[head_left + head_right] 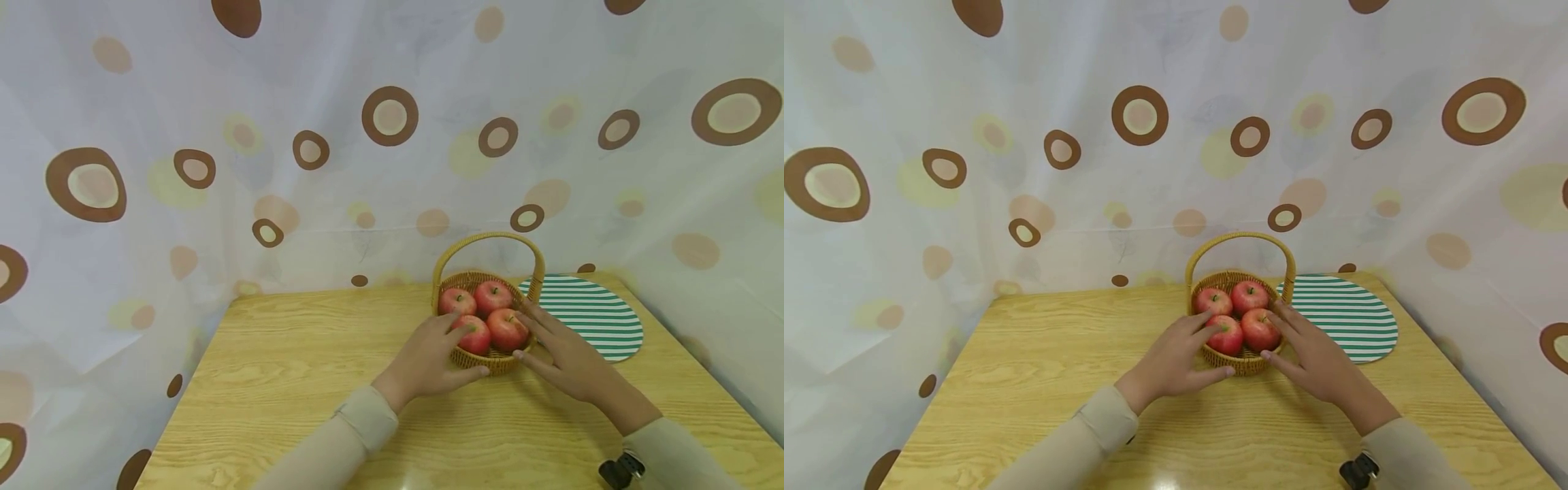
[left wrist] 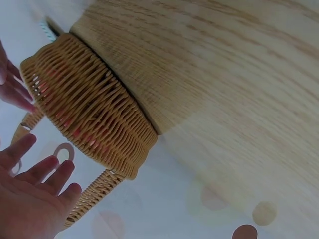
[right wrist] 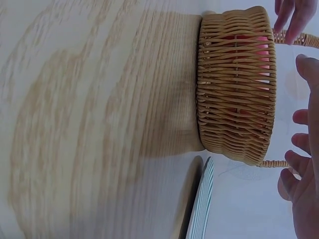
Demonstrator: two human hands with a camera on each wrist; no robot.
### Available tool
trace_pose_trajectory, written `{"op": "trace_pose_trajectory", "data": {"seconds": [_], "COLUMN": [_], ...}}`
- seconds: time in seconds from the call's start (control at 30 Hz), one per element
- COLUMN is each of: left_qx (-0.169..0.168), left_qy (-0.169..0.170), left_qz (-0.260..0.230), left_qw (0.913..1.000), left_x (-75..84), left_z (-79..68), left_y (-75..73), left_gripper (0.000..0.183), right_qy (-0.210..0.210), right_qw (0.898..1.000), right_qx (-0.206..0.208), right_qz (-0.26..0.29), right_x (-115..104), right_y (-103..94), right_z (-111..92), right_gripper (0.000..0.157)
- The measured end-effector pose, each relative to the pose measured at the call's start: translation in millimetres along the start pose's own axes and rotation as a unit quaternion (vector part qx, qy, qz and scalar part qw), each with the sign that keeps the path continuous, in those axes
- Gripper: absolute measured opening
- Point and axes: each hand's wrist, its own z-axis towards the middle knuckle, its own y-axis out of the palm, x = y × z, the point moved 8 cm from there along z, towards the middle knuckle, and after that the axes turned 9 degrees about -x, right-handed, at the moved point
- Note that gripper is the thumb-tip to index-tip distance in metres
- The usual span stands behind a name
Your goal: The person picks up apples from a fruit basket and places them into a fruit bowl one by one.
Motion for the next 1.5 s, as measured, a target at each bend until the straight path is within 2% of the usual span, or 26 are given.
{"op": "trace_pose_trajectory", "data": {"seconds": [0.17,0.3,0.57,0.83,1.2,1.5], "left_qx": [-0.035,-0.051,-0.093,-0.079,-0.096,-0.108], "left_qy": [-0.013,-0.013,-0.027,-0.024,-0.041,-0.043], "left_qz": [-0.001,0.01,0.025,0.051,0.037,0.065], "left_qw": [0.9993,0.9986,0.995,0.9953,0.9938,0.991], "left_x": [-3.5,-4.4,-4.7,-4.6,-8.5,-9.0], "left_z": [4.1,6.4,6.1,6.4,7.6,10.8], "left_y": [11.4,19.9,33.8,33.9,41.2,44.4], "left_gripper": [0.057,0.054,0.06,0.057,0.051,0.051], "right_qy": [0.006,0.005,0.013,0.01,0.01,0.016], "right_qw": [1.0,1.0,0.999,0.999,0.999,0.999], "right_qx": [-0.009,-0.013,-0.03,-0.038,-0.04,-0.045], "right_qz": [0.009,0.013,0.014,0.018,0.015,0.018], "right_x": [4.1,5.5,8.3,7.7,10.0,9.0], "right_y": [5.3,9.4,19.9,22.4,26.6,25.7], "right_z": [0.9,0.7,-0.1,3.0,4.8,6.7], "right_gripper": [0.074,0.073,0.074,0.074,0.074,0.075]}}
